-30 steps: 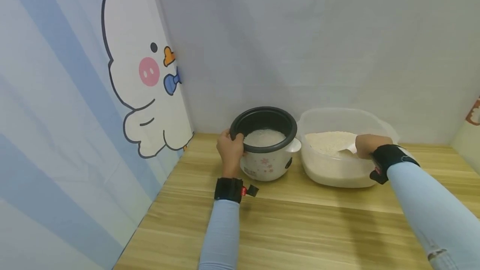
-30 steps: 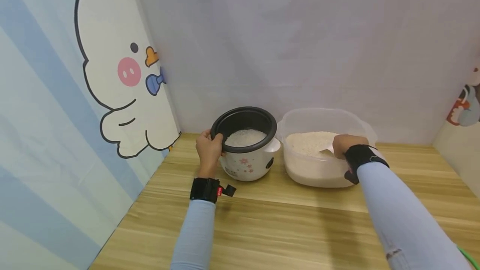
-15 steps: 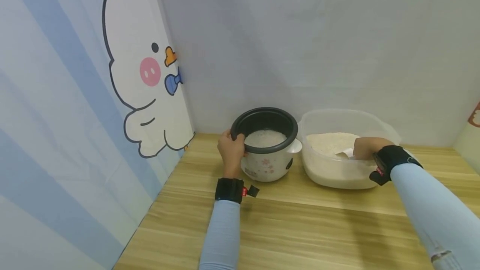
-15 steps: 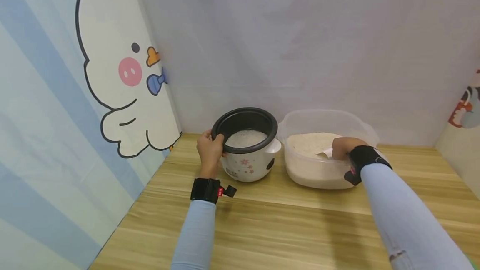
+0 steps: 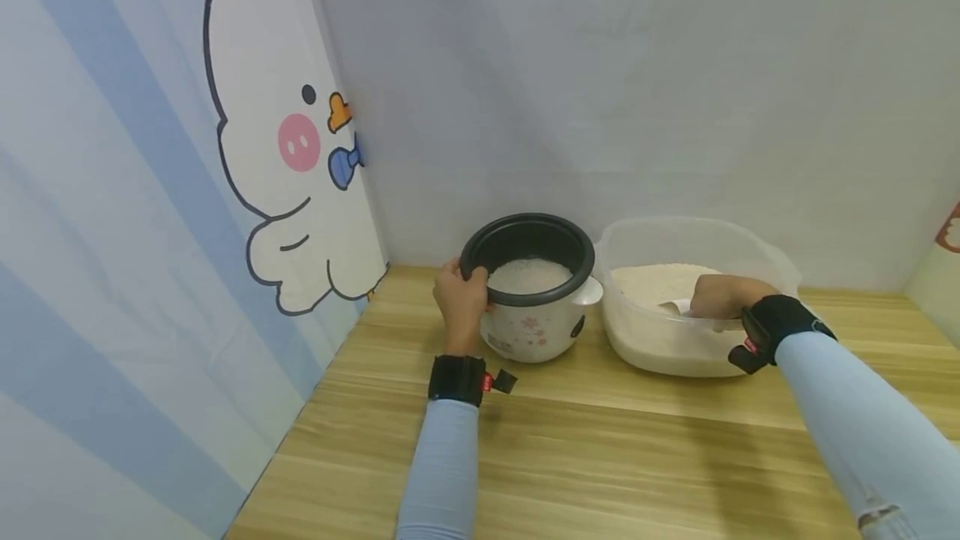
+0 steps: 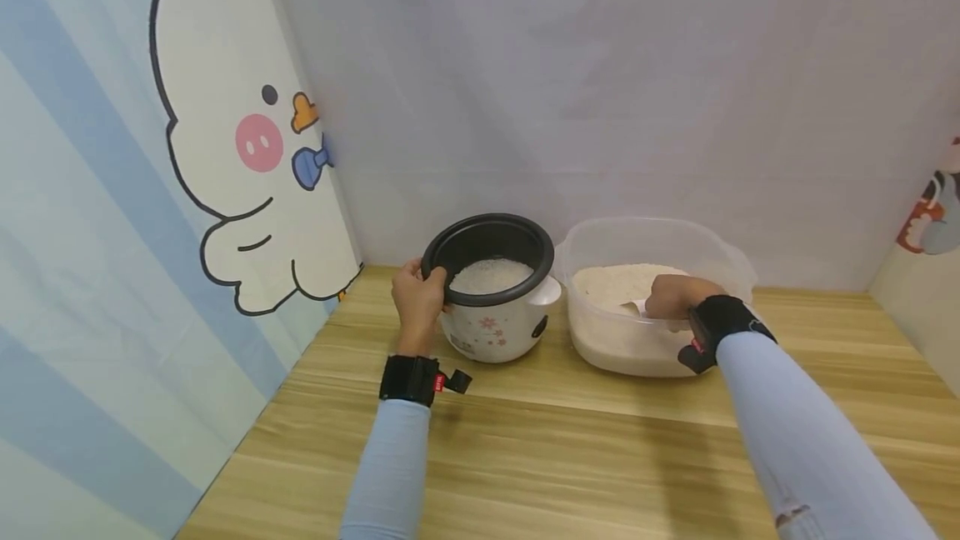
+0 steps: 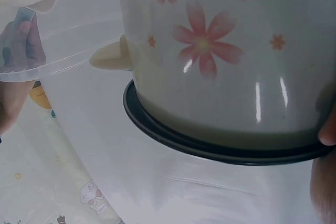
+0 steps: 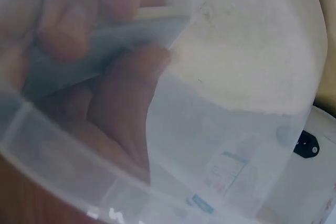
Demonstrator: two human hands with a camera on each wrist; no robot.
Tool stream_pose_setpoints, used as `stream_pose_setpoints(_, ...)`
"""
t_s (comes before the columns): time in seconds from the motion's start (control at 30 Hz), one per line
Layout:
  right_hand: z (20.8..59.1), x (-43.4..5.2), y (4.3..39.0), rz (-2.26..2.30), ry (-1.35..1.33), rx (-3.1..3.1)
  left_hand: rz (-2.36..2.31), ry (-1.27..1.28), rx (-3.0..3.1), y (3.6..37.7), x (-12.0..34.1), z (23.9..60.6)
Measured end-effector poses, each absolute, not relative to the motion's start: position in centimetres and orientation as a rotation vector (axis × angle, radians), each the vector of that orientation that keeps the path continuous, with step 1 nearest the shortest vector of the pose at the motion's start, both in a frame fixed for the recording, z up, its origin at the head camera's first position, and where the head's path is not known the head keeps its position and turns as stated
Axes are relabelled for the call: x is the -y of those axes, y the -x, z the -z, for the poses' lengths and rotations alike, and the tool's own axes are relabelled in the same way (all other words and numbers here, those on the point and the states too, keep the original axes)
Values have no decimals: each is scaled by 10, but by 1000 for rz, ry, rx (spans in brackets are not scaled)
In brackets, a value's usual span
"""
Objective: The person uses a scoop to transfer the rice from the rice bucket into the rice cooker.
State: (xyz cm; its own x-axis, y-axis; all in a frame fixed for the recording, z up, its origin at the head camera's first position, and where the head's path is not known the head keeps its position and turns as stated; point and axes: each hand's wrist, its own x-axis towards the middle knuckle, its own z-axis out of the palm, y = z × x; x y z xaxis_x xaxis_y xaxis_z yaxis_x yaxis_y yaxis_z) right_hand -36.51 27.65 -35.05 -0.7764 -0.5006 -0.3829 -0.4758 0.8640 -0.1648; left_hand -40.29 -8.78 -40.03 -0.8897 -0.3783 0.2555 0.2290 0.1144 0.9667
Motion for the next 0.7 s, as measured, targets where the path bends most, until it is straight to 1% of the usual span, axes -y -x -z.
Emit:
stream_pose_setpoints(0.03, 352, -275, 365, 161, 643, -2628, 1825, -142, 1956, 403, 88, 401)
stream_pose_setpoints(0.1, 354, -272, 363, 406, 403, -2646, 1830, -132, 1955, 402, 88, 400)
stream_pose_setpoints(0.2, 357, -269, 364, 466, 339, -2659, 1832, -124, 1952, 401, 89, 400)
stream_pose_setpoints(0.43, 356, -267, 361, 455, 380, -2671, 1812, -131, 1949, 404, 90, 401)
stream_pose_setpoints(0.7, 363, -271, 361, 573, 437, -2670, 1836, -94, 1926, 403, 90, 401)
